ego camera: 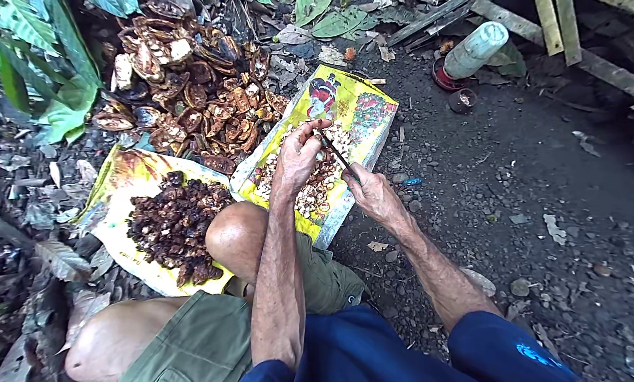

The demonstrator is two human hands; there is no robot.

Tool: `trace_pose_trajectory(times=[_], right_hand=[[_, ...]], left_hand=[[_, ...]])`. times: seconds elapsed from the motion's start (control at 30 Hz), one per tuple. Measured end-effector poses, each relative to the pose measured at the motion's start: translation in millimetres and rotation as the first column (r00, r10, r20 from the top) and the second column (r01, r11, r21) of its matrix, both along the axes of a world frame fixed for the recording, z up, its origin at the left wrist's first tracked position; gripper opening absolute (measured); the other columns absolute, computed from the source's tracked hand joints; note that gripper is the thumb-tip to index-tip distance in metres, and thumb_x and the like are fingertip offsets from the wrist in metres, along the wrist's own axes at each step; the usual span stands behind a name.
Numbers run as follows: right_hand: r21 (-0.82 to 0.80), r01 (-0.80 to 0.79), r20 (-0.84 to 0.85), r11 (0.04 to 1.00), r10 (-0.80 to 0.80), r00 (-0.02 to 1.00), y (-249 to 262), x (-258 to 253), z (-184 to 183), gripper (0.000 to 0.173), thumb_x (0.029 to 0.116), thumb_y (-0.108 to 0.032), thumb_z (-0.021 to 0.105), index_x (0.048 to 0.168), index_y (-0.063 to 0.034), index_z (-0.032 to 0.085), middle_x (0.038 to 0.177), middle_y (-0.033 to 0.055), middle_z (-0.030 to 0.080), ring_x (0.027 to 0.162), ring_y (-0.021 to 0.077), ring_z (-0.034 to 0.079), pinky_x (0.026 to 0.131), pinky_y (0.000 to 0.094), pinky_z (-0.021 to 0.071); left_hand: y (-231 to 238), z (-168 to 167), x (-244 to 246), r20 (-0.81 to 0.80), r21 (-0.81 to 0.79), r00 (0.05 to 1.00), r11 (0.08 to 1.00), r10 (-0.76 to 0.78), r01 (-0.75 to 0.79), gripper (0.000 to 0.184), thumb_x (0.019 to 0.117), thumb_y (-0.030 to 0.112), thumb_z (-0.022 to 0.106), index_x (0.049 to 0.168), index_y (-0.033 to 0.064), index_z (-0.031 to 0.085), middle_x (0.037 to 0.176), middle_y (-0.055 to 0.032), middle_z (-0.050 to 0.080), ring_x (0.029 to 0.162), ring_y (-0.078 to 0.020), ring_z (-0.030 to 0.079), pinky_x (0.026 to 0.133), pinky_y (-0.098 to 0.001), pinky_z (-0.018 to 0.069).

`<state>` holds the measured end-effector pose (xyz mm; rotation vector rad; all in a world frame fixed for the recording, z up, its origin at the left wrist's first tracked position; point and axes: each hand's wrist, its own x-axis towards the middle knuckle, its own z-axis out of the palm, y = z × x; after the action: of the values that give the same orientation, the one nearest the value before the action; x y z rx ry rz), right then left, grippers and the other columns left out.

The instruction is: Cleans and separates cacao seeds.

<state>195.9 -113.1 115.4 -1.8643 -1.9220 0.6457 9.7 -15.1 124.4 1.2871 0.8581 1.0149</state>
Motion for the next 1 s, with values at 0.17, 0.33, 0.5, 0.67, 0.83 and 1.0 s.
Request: trace_pose_trajectory(times=[0.17, 0.33, 0.5, 0.67, 0.83, 1.0], right_hand=[[-0.019, 0.045, -0.131, 0.999, -0.047, 0.990, 2, -17, 4, 0.021, 0.1079, -0.025, 0.051, 0.109, -0.0095, 0.066, 0.065, 0.0040, 0.056, 0.054, 0.0171, 0.056, 0.052, 0.0385, 0.0478], [-0.032, 0.069, -0.144, 0.997, -0.073, 0.987, 7, -24, 17, 0.024, 0.1079, -0.029, 0.051, 0.107, -0.0107, 0.066, 0.063, 0.0022, 0.053, 0.054, 0.0161, 0.054, 0.052, 0.0382, 0.0457], [-0.087, 0.095, -0.184, 0.992, -0.110, 0.977, 7, -28, 24, 0.025, 0.1082, -0.031, 0.051, 0.110, -0.0119, 0.067, 0.064, 0.0021, 0.055, 0.055, 0.0149, 0.056, 0.056, 0.0380, 0.0489], [-0.080, 0.141, -0.250, 0.987, -0.156, 0.956, -3, -31, 29, 0.035, 0.1097, -0.041, 0.043, 0.116, -0.0136, 0.064, 0.064, 0.0007, 0.056, 0.053, 0.0136, 0.056, 0.053, 0.0354, 0.0499], [-0.030, 0.147, -0.160, 0.989, -0.150, 0.976, -23, -40, 41, 0.035, 0.1098, -0.037, 0.042, 0.118, -0.0107, 0.063, 0.067, 0.0015, 0.061, 0.056, 0.0133, 0.063, 0.055, 0.0350, 0.0538], [-0.088, 0.137, -0.044, 0.987, -0.141, 0.989, -31, -44, 32, 0.037, 0.1102, -0.037, 0.039, 0.108, -0.0090, 0.064, 0.066, 0.0041, 0.061, 0.058, 0.0197, 0.063, 0.059, 0.0424, 0.0527]], left_hand=[[-3, 11, 0, -0.027, 0.057, 0.995, 0.994, 0.095, -0.093, 0.036, 0.1026, 0.011, 0.043, 0.131, 0.0072, 0.064, 0.105, -0.0068, 0.068, 0.082, -0.0126, 0.064, 0.073, -0.0313, 0.0555], [-2, 16, -5, 0.151, -0.059, 0.982, 0.993, 0.112, -0.104, 0.037, 0.1046, 0.015, 0.039, 0.134, 0.0050, 0.059, 0.112, -0.0097, 0.065, 0.080, -0.0153, 0.064, 0.070, -0.0324, 0.0570], [-12, 26, -8, 0.318, -0.256, 0.938, 0.965, 0.137, -0.054, 0.036, 0.1055, 0.017, 0.035, 0.131, 0.0109, 0.059, 0.111, -0.0086, 0.066, 0.072, -0.0130, 0.064, 0.062, -0.0280, 0.0563], [-12, 22, -7, 0.377, -0.255, 0.919, 0.967, 0.117, -0.018, 0.035, 0.1040, 0.015, 0.037, 0.132, 0.0113, 0.058, 0.110, -0.0091, 0.065, 0.072, -0.0129, 0.064, 0.062, -0.0276, 0.0563], [-12, 18, -7, 0.393, -0.235, 0.914, 0.972, 0.102, -0.008, 0.041, 0.1010, 0.012, 0.034, 0.136, 0.0140, 0.056, 0.121, -0.0073, 0.064, 0.077, -0.0111, 0.064, 0.063, -0.0249, 0.0543], [-4, 9, 3, 0.406, -0.264, 0.903, 0.964, 0.139, -0.030, 0.043, 0.0979, 0.008, 0.034, 0.132, 0.0019, 0.059, 0.121, -0.0167, 0.066, 0.092, -0.0205, 0.068, 0.076, -0.0335, 0.0575]])
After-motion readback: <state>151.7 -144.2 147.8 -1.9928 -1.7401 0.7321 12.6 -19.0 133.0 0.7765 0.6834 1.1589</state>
